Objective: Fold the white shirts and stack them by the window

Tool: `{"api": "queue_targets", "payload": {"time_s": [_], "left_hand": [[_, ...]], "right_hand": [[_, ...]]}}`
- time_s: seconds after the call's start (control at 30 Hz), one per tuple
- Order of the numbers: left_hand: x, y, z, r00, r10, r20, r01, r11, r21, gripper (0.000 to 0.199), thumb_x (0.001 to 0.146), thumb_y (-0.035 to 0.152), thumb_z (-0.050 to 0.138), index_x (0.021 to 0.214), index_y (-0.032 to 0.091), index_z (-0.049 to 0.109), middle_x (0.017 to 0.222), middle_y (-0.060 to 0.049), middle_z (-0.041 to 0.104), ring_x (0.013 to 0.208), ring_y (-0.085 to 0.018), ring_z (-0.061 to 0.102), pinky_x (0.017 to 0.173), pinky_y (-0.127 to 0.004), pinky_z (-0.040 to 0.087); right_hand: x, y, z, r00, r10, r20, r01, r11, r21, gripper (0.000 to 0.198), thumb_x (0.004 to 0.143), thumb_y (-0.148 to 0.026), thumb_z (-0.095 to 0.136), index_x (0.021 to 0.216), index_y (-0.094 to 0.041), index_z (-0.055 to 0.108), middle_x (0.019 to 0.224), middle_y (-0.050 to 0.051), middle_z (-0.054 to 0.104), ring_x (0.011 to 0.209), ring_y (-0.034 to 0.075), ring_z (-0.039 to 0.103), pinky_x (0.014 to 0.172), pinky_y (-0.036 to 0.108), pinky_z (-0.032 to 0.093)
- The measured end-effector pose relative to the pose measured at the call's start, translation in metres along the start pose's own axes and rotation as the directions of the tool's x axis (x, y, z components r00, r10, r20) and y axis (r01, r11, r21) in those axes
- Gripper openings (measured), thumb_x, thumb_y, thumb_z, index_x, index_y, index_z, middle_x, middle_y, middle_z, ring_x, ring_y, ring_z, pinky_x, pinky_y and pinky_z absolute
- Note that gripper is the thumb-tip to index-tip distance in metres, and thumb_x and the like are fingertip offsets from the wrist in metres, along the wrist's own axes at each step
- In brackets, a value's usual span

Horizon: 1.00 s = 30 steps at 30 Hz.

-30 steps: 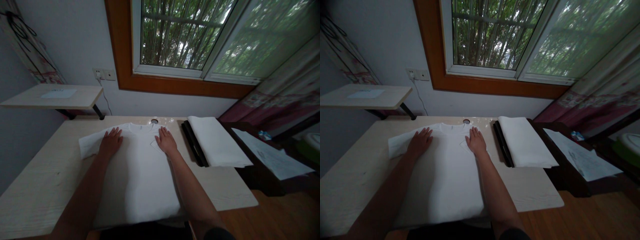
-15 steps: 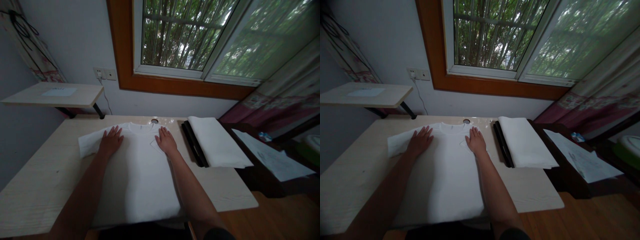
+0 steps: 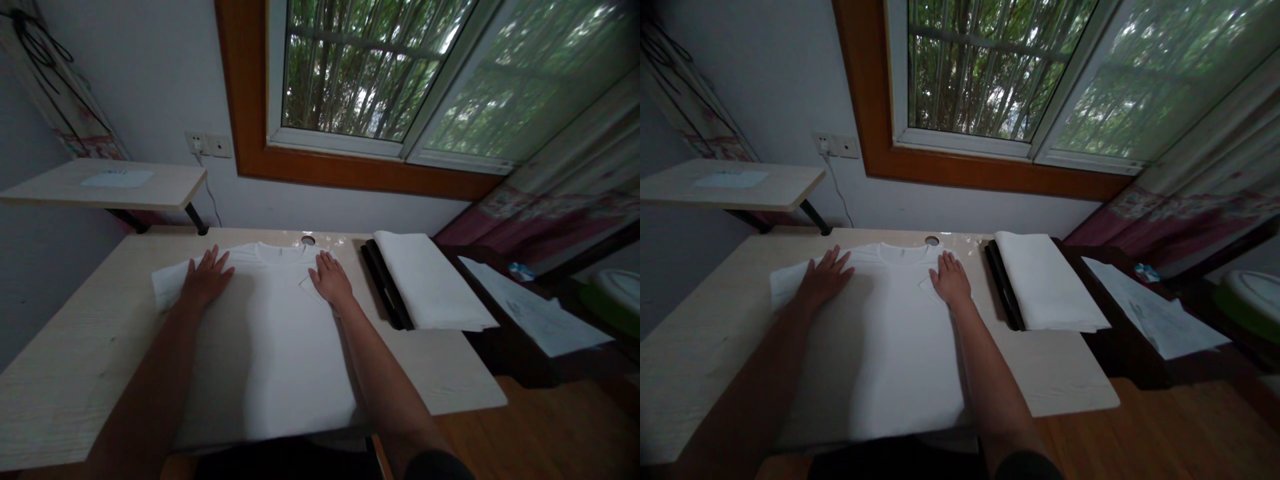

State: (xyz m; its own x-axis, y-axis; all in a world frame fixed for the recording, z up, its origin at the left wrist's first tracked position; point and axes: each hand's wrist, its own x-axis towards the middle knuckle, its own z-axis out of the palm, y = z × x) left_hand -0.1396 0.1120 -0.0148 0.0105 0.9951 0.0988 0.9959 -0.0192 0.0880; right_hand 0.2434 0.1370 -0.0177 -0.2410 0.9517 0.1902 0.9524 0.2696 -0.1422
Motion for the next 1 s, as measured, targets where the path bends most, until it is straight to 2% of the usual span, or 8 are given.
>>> {"api": "queue_targets", "payload": {"time_s": [0.2, 0.43, 0.6, 0.77, 0.87, 1.0], "left_hand": [[-0.004, -0.033, 0.001, 0.998, 0.054, -0.024, -0.055, 0.998, -0.008, 0.064, 0.104, 0.055, 0.023, 0.161, 0.025, 0.032, 0.17, -0.011, 0.025, 0.158, -0.031, 0.019, 0.122, -0.065, 0.016], [-0.009, -0.069, 0.002, 0.999, 0.043, -0.031, -0.043, 0.999, 0.028, 0.064, 0.104, 0.052, 0.02, 0.16, 0.024, 0.034, 0.17, -0.011, 0.025, 0.157, -0.031, 0.02, 0.122, -0.067, 0.013], [-0.019, -0.106, -0.003, 0.996, -0.085, -0.018, 0.085, 0.996, 0.017, 0.066, 0.103, 0.054, 0.023, 0.161, 0.025, 0.031, 0.171, -0.011, 0.022, 0.158, -0.034, 0.017, 0.121, -0.068, 0.014], [-0.037, -0.138, -0.008, 0.974, -0.223, -0.03, 0.222, 0.975, -0.019, 0.071, 0.102, 0.054, 0.025, 0.158, 0.012, 0.035, 0.169, -0.019, 0.023, 0.156, -0.037, 0.021, 0.122, -0.063, 0.018], [-0.045, -0.146, -0.008, 0.957, -0.273, -0.095, 0.265, 0.96, -0.084, 0.072, 0.1, 0.055, 0.028, 0.151, 0.008, 0.045, 0.164, -0.021, 0.033, 0.152, -0.035, 0.029, 0.124, -0.054, 0.022], [-0.048, -0.148, -0.01, 0.944, -0.286, -0.165, 0.265, 0.954, -0.137, 0.061, 0.095, 0.054, 0.04, 0.133, 0.01, 0.061, 0.15, -0.02, 0.05, 0.144, -0.03, 0.04, 0.123, -0.043, 0.028]], "right_hand": [[0.0, 0.0, -0.001, 1.0, -0.001, 0.001, 0.001, 1.0, -0.001, 0.063, 0.107, -0.047, 0.035, 0.156, -0.007, 0.04, 0.166, 0.017, 0.031, 0.156, 0.027, 0.027, 0.126, 0.043, 0.02], [0.0, -0.001, -0.001, 1.0, 0.003, -0.004, -0.003, 1.0, 0.0, 0.063, 0.107, -0.046, 0.035, 0.156, -0.007, 0.041, 0.166, 0.016, 0.031, 0.156, 0.027, 0.027, 0.126, 0.043, 0.02], [0.0, -0.001, -0.002, 1.0, 0.001, 0.0, -0.001, 1.0, 0.003, 0.064, 0.106, -0.046, 0.035, 0.156, -0.006, 0.041, 0.166, 0.017, 0.031, 0.155, 0.028, 0.027, 0.126, 0.044, 0.02], [0.001, -0.001, -0.002, 1.0, 0.007, 0.007, -0.007, 1.0, 0.002, 0.064, 0.106, -0.047, 0.035, 0.156, -0.007, 0.04, 0.166, 0.017, 0.031, 0.156, 0.027, 0.026, 0.126, 0.043, 0.02], [0.001, -0.001, -0.003, 1.0, 0.005, 0.008, -0.005, 1.0, 0.006, 0.064, 0.106, -0.046, 0.036, 0.156, -0.006, 0.041, 0.166, 0.017, 0.032, 0.156, 0.027, 0.027, 0.126, 0.043, 0.02], [0.0, -0.002, -0.004, 1.0, 0.005, -0.004, -0.005, 1.0, 0.01, 0.063, 0.106, -0.045, 0.037, 0.155, -0.006, 0.042, 0.166, 0.017, 0.033, 0.155, 0.028, 0.028, 0.126, 0.042, 0.02]]}}
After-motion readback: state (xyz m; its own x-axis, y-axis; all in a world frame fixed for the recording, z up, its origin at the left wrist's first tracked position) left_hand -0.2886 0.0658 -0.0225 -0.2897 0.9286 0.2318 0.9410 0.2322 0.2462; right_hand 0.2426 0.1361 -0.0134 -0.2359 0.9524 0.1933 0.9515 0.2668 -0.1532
